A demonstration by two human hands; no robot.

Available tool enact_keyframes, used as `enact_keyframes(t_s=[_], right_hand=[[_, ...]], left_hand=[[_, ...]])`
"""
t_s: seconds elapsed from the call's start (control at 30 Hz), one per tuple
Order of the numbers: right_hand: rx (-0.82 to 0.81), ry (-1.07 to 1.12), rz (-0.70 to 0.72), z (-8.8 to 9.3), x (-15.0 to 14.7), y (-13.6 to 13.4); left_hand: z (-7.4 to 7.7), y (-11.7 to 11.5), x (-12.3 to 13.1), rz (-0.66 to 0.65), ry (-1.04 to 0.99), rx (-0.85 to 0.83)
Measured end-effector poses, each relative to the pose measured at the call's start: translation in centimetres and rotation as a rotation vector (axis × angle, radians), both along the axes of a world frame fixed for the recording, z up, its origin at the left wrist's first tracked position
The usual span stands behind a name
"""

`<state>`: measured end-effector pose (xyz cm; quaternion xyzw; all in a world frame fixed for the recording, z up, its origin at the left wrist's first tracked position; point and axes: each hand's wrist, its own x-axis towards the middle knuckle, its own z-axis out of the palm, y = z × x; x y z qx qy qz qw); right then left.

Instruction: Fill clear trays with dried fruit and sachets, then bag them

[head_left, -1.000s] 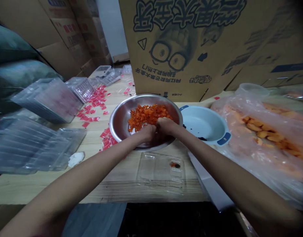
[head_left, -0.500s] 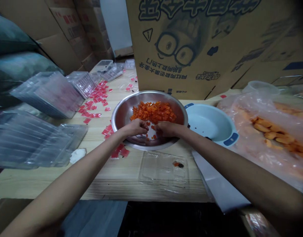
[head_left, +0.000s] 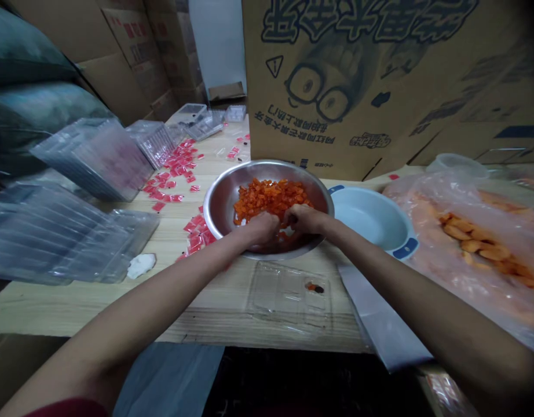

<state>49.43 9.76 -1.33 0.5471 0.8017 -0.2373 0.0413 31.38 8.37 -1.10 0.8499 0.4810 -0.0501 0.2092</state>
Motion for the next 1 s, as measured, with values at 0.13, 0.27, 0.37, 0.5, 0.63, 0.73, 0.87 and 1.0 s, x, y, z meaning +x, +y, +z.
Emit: enact_keyframes(t_s=[0.13, 0.27, 0.37, 0.5, 0.63, 0.73, 0.87, 1.0], right_hand=[[-0.083, 0.0, 0.035, -0.4, -0.6, 0.0], [-0.126, 0.009, 0.073, -1.0, -1.7, -0.1], [-0.131, 0.042, 0.131, -1.3, -2.6, -0.6], [-0.125, 0.079, 0.16, -1.5, -3.6, -1.2], [-0.034, 0.153, 0.076, 0.0, -3.2, -1.5], [0.097, 0.229, -0.036, 2.2, -1.1, -3.2], [0.352, 0.556, -0.177, 4.2, 3.4, -10.0], [0.309, 0.709, -0.358, 2.6, 6.8, -18.9]], left_hand=[[-0.4, -0.5, 1.1, -0.029, 0.043, -0.016], [-0.2, -0.2, -0.3, 0.0, 0.039, 0.005], [0.7, 0.3, -2.6, 0.046, -0.006, 0.056], [2.3, -0.7, -5.8, 0.182, -0.288, 0.112], [3.6, -6.1, -6.3, 0.271, -0.707, 0.162], [2.7, -11.7, -4.0, 0.108, -0.828, 0.112], [-1.9, -16.6, 0.5, -0.181, -0.81, 0.082], [-6.2, -17.3, 2.8, -0.318, -0.728, 0.167]])
